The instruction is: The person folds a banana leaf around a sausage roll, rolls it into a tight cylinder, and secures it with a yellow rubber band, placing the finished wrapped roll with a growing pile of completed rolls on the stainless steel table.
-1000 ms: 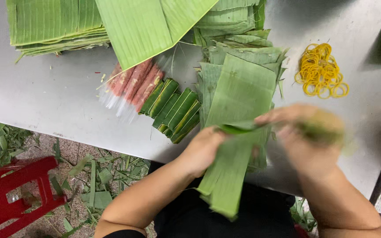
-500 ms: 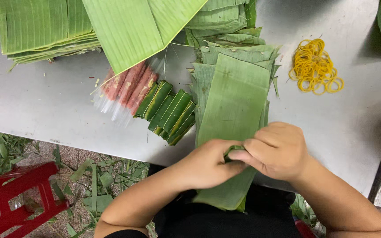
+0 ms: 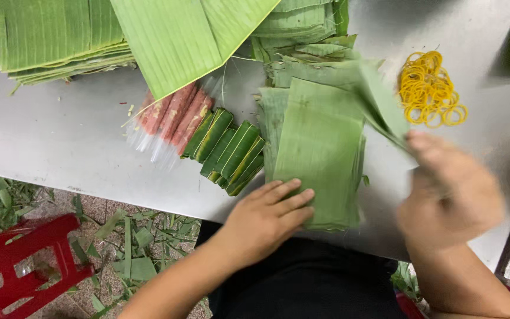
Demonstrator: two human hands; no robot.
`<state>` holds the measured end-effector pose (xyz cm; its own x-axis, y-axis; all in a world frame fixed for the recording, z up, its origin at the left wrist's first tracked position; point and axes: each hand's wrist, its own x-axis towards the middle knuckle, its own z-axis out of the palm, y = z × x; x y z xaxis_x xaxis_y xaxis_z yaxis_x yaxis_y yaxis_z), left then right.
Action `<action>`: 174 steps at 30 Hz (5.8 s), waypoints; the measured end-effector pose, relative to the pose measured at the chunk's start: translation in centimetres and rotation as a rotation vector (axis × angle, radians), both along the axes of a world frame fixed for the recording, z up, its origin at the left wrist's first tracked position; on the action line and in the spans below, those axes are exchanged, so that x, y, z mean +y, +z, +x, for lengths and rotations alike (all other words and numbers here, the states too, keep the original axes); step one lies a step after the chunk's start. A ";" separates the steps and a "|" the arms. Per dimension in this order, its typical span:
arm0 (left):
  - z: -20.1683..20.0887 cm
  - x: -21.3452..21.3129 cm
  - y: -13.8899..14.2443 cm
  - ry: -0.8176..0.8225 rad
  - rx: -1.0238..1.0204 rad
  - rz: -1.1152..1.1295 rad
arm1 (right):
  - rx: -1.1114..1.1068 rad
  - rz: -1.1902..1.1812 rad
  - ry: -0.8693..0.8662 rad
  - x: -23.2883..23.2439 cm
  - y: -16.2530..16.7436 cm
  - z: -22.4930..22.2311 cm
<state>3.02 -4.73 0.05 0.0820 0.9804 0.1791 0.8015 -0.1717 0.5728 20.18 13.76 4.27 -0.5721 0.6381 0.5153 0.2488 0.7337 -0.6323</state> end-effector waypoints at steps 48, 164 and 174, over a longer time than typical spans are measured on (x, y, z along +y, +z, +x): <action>0.7 1.6 -1.2 0.414 0.070 0.133 | -0.492 -0.136 0.206 -0.7 -4.8 1.8; -0.3 3.1 -0.1 0.288 -1.260 -0.186 | -0.432 -0.442 0.342 0.6 -2.8 0.3; 0.7 3.3 -0.3 0.369 -1.268 -0.351 | -0.474 0.122 0.596 -0.4 -0.7 -0.7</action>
